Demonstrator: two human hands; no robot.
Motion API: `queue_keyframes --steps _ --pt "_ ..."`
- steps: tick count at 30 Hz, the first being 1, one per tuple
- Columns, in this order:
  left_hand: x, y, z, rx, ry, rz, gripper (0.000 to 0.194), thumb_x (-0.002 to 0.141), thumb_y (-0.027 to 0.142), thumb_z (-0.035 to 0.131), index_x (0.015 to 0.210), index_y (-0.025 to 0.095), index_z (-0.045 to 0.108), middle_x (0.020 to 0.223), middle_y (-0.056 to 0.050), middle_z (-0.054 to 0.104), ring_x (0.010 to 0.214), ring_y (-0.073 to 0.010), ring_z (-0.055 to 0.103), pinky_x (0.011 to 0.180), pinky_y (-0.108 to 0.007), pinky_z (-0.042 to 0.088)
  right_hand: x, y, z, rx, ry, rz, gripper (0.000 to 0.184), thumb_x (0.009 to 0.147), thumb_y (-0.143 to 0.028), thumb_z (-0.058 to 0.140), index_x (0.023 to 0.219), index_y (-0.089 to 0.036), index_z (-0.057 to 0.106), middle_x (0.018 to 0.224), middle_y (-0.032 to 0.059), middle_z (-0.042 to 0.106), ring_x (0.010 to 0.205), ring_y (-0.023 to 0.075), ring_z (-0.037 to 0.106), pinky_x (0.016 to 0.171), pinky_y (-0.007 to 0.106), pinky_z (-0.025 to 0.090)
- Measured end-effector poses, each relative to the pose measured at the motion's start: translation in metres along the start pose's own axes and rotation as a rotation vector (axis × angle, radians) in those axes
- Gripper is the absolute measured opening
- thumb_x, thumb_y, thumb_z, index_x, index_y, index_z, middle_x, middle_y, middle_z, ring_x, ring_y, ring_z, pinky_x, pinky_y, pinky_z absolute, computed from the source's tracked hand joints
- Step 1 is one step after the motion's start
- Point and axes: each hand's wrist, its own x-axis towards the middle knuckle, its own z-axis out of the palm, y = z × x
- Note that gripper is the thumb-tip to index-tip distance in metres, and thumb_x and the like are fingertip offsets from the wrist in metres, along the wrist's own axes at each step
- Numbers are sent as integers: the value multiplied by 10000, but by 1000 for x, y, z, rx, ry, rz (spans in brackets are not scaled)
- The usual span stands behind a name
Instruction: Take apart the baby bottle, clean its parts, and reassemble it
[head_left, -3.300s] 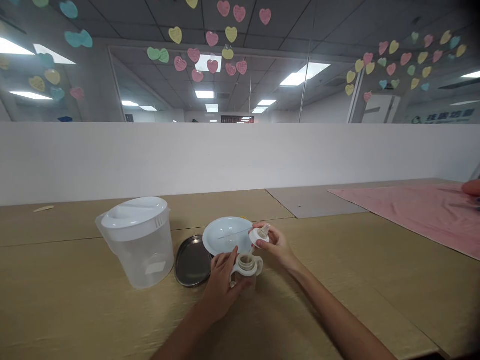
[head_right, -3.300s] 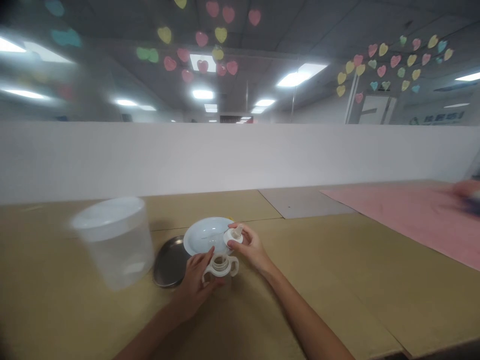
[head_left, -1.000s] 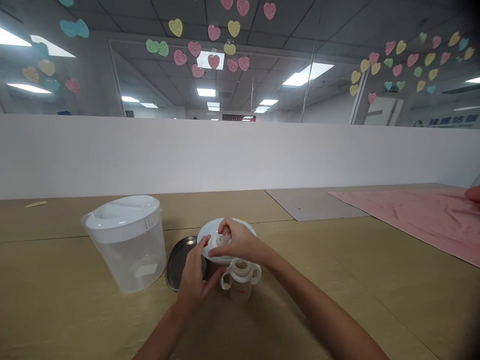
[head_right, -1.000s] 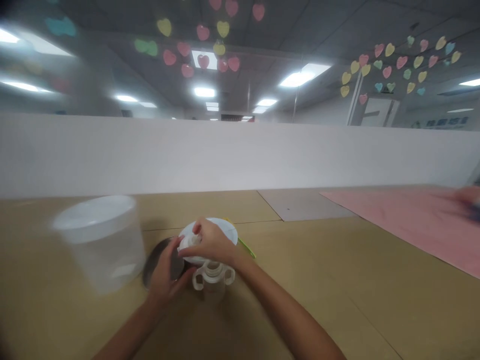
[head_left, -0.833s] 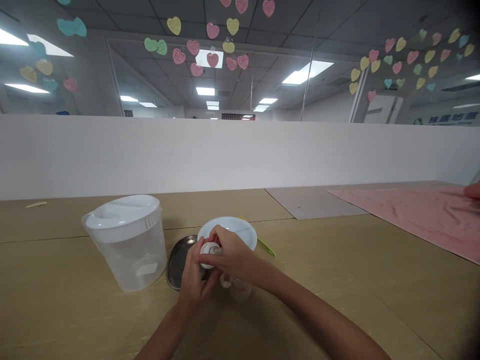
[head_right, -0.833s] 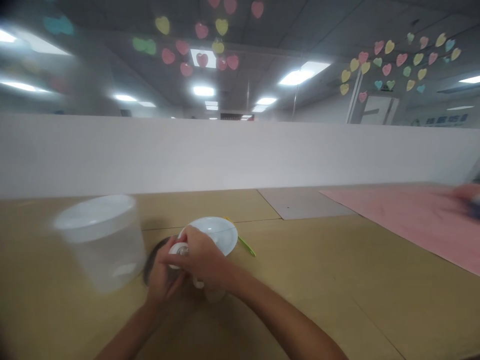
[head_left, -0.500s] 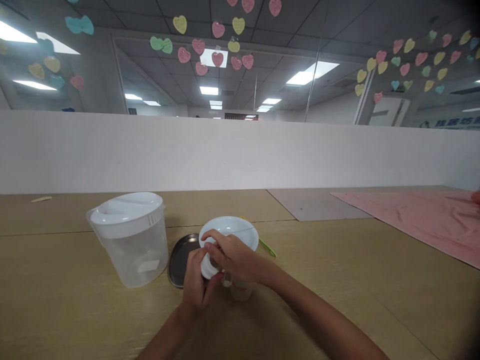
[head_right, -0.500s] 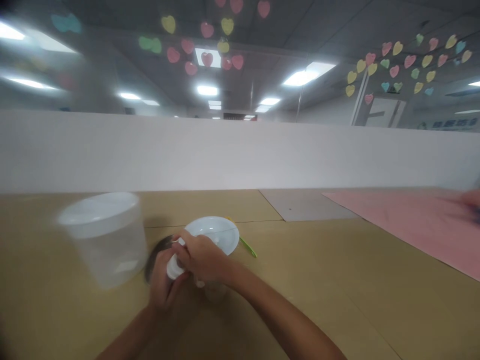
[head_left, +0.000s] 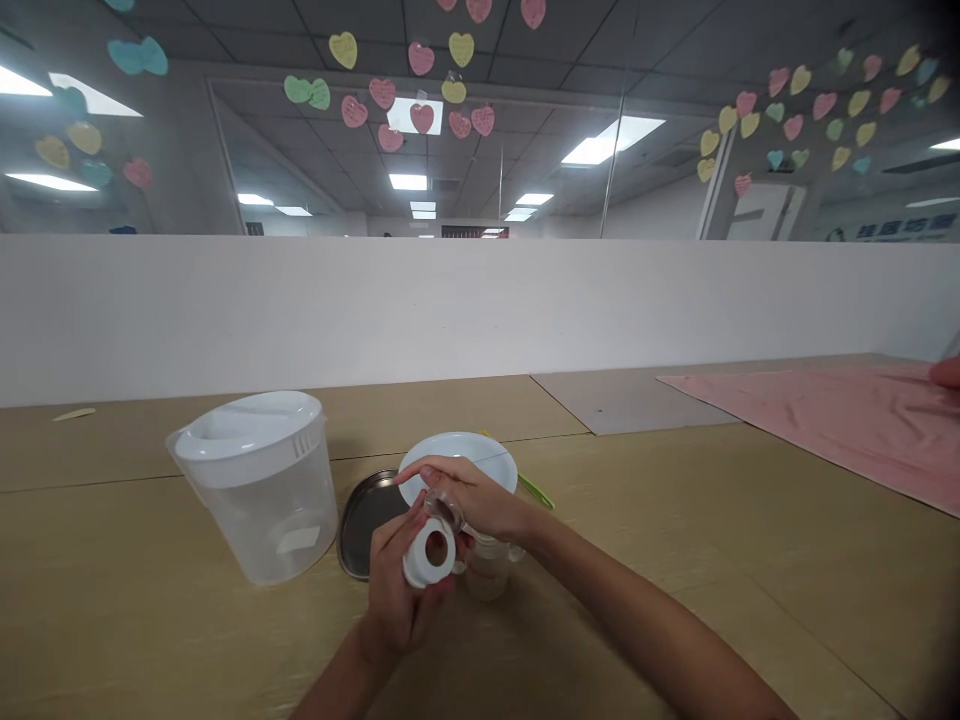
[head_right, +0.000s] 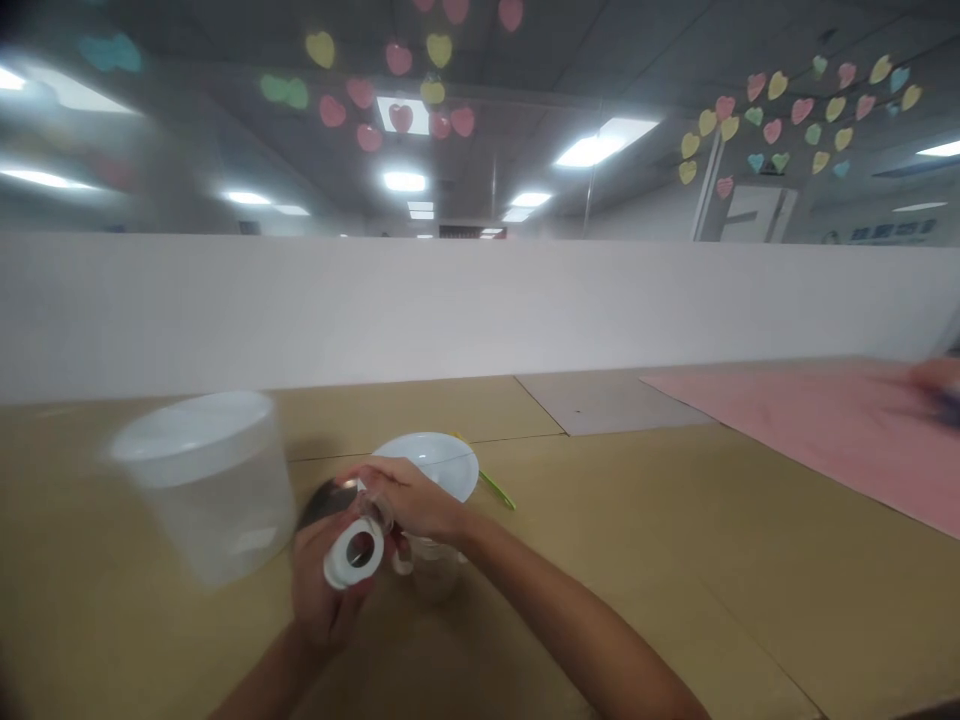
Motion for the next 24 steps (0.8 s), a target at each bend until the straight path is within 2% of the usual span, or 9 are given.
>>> queue_keyframes --steps 2,4,9,11,13,16,18,21,24 --pt "6 1 1 25 35 64 482 781 394 525 1189 152 440 1040 -136 576 960 -254 559 744 -364 473 1 -1 -6 -11 44 10 400 893 -494 292 1039 -224 548 628 -31 528 381 67 442 355 185 344" --pt "12 1 3 52 71 49 477 786 338 551 1204 157 411 1055 -124 553 969 -233 542 770 -352 466 1 -3 -16 -126 152 5 385 886 -476 324 913 -185 576 542 -41 491 391 74 459 369 178 344" --pt "17 -6 8 140 14 -312 357 799 362 535 1099 173 493 1072 -102 490 1052 -235 478 878 -389 423 8 14 -49 -655 403 118 336 871 -364 382 726 -139 586 542 -6 553 465 86 507 486 190 369" --pt "16 -12 9 182 -71 -432 373 794 405 530 1093 184 518 1064 -91 469 1039 -233 483 888 -398 419 11 30 -57 -906 382 229 212 811 -296 489 759 -132 612 696 48 635 636 128 573 578 213 386" --pt "13 -19 11 199 -165 -476 381 799 429 512 1103 199 528 1048 -78 481 1012 -225 497 885 -407 416 14 45 -62 -1046 287 328 133 723 -236 587 779 -127 638 801 87 661 746 174 589 619 235 385" --pt "11 -30 14 238 -263 -458 377 813 438 486 1100 199 538 1048 -76 539 1012 -234 497 894 -434 388 16 60 -63 -1045 167 365 184 633 -216 663 804 -148 667 812 78 674 756 187 600 608 232 383" --pt "11 -35 16 292 -290 -457 370 817 443 478 1085 197 549 1026 -74 586 1005 -243 503 917 -462 348 16 62 -62 -1028 129 359 230 640 -238 659 859 -168 672 838 64 678 777 182 602 617 225 385" --pt "12 -38 19 372 -322 -491 347 815 461 475 1034 210 573 990 -64 630 1005 -252 511 941 -492 290 16 60 -60 -1013 132 348 274 689 -266 609 941 -171 660 893 68 675 813 179 598 643 226 388" --pt "12 -38 21 442 -341 -460 330 824 466 454 997 227 602 1081 -78 601 1059 -272 476 912 -488 301 17 59 -60 -1010 157 340 293 713 -289 583 970 -165 649 915 73 672 820 180 596 658 232 389"
